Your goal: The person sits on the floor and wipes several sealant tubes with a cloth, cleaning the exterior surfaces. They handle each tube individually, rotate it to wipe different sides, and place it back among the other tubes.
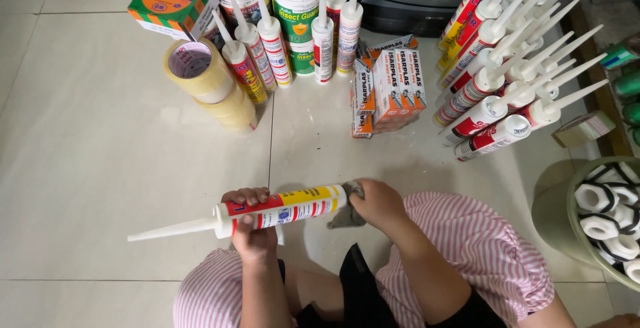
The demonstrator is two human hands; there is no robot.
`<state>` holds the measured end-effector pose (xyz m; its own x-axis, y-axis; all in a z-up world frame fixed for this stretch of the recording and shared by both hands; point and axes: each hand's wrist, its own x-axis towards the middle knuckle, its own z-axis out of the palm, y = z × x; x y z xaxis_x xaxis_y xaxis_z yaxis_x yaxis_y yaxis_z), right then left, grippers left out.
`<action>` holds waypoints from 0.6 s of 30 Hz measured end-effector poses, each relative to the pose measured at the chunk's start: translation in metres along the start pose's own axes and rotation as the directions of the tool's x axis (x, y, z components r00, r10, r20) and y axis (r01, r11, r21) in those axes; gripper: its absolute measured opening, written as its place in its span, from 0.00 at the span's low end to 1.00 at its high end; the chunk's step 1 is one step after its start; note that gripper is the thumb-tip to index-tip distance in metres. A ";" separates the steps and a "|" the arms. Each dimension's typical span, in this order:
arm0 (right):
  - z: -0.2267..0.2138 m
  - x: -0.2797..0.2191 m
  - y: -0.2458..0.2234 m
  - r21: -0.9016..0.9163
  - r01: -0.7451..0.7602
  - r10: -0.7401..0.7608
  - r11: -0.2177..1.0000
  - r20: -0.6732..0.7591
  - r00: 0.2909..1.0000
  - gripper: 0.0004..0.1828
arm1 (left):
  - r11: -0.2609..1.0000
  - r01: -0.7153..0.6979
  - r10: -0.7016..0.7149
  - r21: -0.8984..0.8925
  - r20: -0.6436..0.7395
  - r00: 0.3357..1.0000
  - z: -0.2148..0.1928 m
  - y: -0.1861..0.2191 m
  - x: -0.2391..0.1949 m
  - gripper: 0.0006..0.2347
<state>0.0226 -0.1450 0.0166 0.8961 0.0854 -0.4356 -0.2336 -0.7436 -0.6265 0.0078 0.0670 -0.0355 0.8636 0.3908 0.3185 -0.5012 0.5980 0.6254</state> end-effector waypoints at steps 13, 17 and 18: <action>0.014 -0.023 -0.019 -0.074 0.400 -0.400 0.914 0.016 0.917 0.43 | 0.732 -0.077 -0.019 0.677 0.134 0.991 0.075 -0.006 -0.031 0.23; -0.010 -0.021 -0.002 -0.112 0.477 -0.490 0.872 -0.179 0.853 0.27 | 0.725 -0.028 -0.268 0.688 0.319 0.909 0.094 -0.009 -0.042 0.30; -0.020 -0.025 -0.002 -0.112 0.446 -0.460 0.888 -0.189 0.868 0.25 | 0.747 0.050 -0.387 0.663 0.372 0.844 0.100 -0.008 -0.042 0.33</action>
<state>0.0081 -0.1584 0.0417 0.9562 0.2908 0.0320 0.2345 -0.6964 -0.6783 -0.0192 -0.0241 0.0180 0.9426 -0.1621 0.2921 -0.2957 0.0020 0.9553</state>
